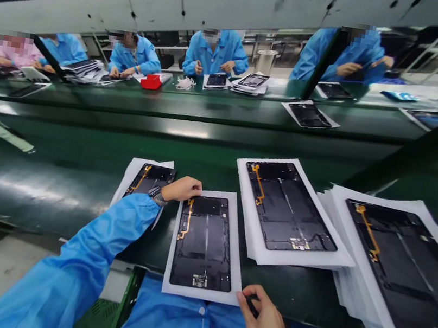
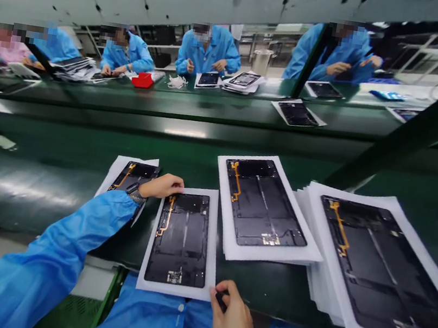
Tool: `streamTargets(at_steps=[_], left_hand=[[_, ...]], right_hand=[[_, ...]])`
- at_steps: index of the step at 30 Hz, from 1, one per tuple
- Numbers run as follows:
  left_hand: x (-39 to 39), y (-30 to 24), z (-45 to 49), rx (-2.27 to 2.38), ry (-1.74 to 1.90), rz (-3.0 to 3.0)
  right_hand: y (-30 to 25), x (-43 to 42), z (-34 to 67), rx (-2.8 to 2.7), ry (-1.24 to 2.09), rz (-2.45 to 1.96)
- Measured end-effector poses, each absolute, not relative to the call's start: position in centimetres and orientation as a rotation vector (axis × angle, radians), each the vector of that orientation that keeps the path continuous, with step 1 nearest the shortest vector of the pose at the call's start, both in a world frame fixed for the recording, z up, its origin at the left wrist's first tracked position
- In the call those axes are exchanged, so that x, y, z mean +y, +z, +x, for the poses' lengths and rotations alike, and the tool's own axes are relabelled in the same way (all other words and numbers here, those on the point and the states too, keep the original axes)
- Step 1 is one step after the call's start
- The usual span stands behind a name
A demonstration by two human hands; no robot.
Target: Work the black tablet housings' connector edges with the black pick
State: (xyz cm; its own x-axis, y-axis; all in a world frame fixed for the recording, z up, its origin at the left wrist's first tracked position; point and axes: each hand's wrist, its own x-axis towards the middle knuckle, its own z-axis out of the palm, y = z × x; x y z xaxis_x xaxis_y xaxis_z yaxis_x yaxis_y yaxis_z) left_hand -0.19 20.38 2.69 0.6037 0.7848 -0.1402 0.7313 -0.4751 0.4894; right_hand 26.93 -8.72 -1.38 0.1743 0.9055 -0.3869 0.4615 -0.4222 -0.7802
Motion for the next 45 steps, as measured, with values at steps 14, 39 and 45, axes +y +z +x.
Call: streamTargets(at_steps=[14, 39, 45], left_hand=[[18.7, 2.4, 1.1, 1.226, 0.184, 2.535], [1.7, 3.4, 2.7, 1.158, 0.446, 2.465], [-5.9, -0.9, 3.2, 1.335, 0.474, 2.388]], right_hand=[[0.0, -8.6, 25.8, -1.382, 1.123, -1.848], [0.6, -9.4, 27.6, -0.854, 1.196, -1.636], [-0.3, -8.6, 26.8, -0.776, 1.180, -1.651]])
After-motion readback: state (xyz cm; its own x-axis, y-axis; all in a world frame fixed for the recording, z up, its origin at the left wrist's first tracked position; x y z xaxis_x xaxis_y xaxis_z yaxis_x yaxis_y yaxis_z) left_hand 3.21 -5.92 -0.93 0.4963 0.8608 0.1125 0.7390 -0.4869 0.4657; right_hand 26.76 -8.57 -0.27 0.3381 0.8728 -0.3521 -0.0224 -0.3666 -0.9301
